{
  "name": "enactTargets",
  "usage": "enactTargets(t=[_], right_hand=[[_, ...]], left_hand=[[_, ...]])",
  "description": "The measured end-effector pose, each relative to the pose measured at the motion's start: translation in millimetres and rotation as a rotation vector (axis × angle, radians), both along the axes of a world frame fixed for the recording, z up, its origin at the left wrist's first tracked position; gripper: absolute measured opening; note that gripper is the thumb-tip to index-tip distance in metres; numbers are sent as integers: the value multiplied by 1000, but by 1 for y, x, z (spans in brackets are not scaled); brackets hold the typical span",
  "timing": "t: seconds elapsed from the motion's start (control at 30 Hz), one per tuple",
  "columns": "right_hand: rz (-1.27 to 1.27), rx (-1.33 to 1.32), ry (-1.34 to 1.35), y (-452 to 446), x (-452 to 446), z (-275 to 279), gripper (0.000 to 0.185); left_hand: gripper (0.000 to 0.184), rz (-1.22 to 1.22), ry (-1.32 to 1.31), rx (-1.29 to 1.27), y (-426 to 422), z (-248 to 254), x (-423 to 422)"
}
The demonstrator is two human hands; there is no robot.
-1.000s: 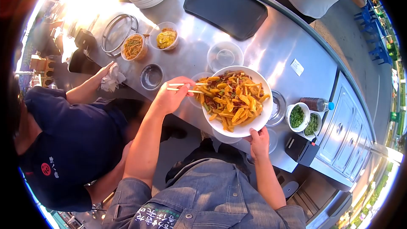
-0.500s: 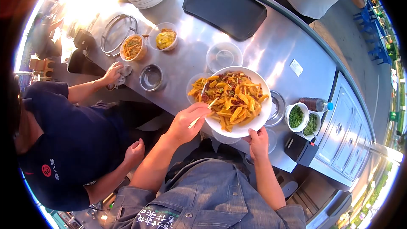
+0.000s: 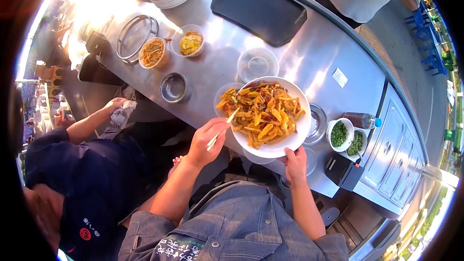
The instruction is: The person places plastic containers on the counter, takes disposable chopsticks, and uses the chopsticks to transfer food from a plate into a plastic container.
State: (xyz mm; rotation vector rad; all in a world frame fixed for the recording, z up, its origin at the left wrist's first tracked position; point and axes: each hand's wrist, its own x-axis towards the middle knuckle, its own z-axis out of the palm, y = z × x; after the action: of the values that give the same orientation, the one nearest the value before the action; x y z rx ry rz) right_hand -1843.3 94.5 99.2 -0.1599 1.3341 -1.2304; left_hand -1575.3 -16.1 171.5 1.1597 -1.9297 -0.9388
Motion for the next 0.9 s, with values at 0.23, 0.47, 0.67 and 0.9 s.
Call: enactTargets(t=[0.23,0.47,0.67,0.9], right_hand=[[19,6,10,-1,-3,1,40],[-9,18,20,4,-2,0,41],[-56,36,-41,18,0,0,41],[-126,-15,-122,38,8,5,37]], left_hand=[[14,109,98,49,-1,-5,8],[19,275,242,184,-16,-26,26],[19,416,401,419,-12,-31,37],[21,436,603,397,-3,-13,50]])
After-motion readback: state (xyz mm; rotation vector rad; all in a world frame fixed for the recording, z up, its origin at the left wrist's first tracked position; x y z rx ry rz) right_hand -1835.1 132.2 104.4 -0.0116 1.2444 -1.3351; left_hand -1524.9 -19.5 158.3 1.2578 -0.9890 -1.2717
